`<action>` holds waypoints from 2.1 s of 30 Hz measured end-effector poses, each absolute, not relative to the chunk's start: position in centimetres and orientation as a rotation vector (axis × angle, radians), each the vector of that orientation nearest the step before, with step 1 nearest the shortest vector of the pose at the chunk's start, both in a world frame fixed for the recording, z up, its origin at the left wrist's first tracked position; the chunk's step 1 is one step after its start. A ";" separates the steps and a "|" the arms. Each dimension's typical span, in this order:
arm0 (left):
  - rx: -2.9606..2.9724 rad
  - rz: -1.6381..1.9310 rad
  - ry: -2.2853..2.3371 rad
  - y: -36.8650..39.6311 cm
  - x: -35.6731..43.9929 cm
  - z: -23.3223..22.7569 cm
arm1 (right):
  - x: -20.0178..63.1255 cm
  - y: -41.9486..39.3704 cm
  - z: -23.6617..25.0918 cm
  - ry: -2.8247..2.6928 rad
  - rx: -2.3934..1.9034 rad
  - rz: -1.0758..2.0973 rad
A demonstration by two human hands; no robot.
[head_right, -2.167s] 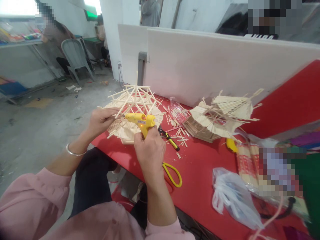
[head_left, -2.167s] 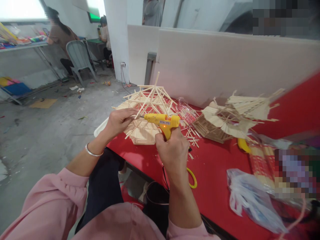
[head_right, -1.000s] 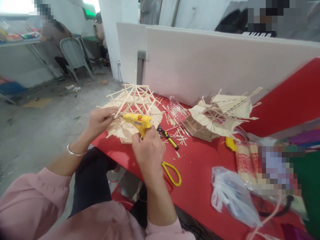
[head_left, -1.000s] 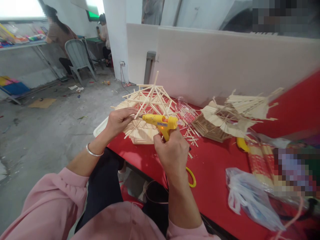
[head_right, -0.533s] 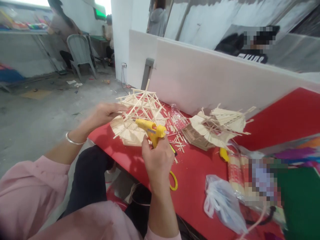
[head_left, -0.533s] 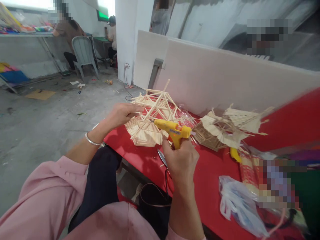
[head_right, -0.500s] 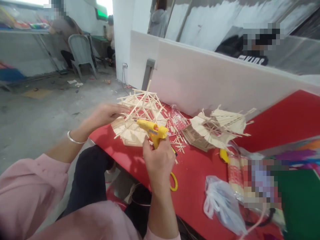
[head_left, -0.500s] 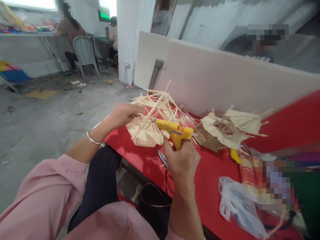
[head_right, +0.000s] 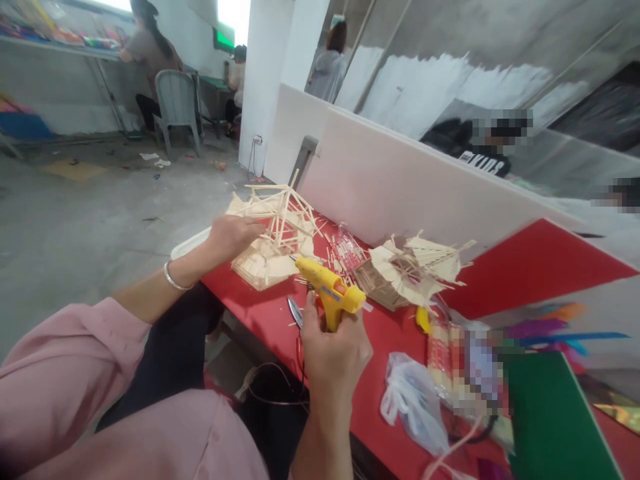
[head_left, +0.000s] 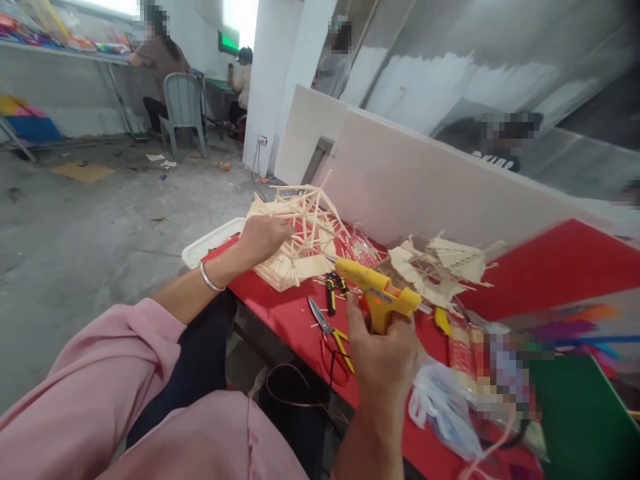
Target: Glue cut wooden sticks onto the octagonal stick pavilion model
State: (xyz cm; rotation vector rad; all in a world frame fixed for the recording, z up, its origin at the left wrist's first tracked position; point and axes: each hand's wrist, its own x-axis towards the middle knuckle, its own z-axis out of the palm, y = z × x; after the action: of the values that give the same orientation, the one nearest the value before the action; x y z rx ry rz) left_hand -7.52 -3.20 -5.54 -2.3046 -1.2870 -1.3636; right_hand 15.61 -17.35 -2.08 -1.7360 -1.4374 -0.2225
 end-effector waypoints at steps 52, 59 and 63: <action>-2.648 -0.403 -0.960 -2.4 -7.1 5.2 | 15.2 -16.0 -2.7 -2.107 -1.271 -0.979; -2.629 -1.318 -1.490 -9.9 -13.0 4.7 | 17.2 -16.7 -3.2 -2.068 -1.275 -0.875; -3.100 -0.822 -1.813 -15.4 -10.0 -3.8 | 18.6 -16.9 -3.5 -2.026 -1.304 -0.751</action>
State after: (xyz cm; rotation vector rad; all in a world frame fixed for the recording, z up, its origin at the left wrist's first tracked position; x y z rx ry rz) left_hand -9.95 -15.36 -3.78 -3.0995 -1.8134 -0.8224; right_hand 18.59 -16.90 -3.45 -1.3039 -2.0260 -0.7514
